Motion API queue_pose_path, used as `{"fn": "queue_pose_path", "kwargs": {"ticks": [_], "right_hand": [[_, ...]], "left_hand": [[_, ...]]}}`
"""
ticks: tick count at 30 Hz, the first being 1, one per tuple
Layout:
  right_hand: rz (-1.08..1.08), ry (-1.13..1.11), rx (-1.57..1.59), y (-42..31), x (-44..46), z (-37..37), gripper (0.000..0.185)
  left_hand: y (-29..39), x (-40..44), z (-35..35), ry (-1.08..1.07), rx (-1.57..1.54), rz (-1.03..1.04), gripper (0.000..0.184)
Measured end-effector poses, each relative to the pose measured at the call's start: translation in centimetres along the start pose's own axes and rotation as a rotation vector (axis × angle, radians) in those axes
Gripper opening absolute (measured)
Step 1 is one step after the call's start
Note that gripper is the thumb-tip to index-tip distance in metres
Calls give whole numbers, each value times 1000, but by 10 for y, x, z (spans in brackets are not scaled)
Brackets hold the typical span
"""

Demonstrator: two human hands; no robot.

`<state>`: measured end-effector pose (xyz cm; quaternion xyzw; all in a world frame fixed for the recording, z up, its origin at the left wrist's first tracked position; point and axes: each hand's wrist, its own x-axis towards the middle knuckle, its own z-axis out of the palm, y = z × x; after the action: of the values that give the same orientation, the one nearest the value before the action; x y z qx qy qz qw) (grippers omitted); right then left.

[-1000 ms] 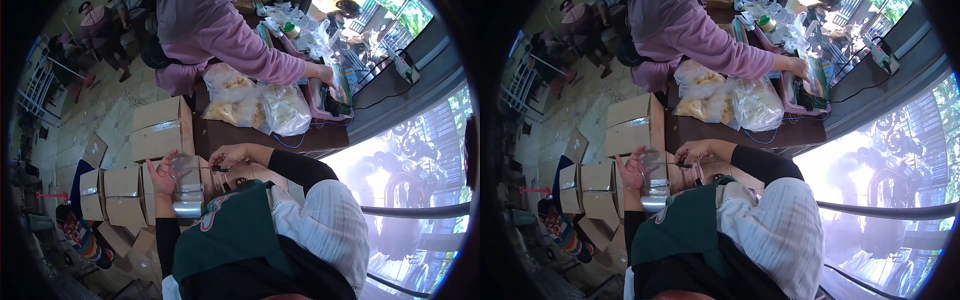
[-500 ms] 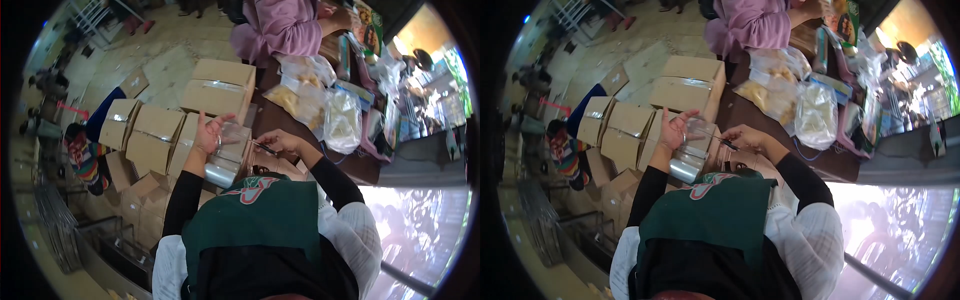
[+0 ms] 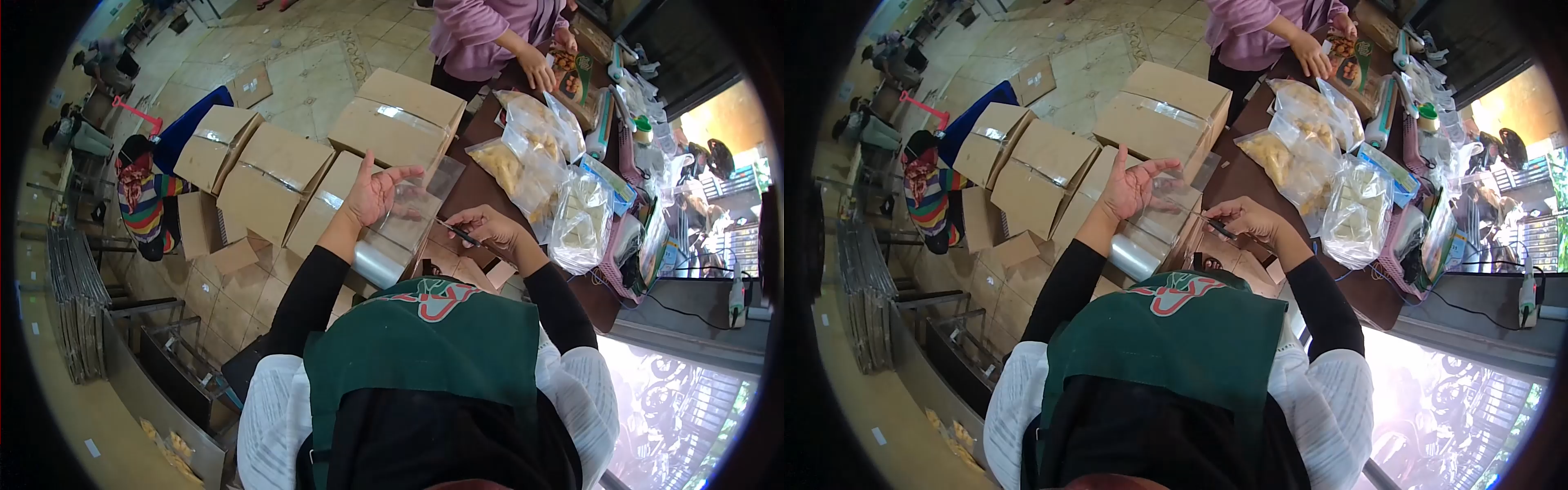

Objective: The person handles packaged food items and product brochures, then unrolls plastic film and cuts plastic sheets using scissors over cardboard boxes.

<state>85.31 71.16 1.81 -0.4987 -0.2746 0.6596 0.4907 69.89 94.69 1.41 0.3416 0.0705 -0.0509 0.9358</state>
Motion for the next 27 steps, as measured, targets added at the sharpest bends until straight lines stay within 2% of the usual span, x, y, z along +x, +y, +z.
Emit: {"fn": "queue_pose_path", "kwargs": {"ticks": [27], "right_hand": [[-12,7,-9,9,2,-3,42]], "left_hand": [[2,-2,3,52,35,11,99]]}}
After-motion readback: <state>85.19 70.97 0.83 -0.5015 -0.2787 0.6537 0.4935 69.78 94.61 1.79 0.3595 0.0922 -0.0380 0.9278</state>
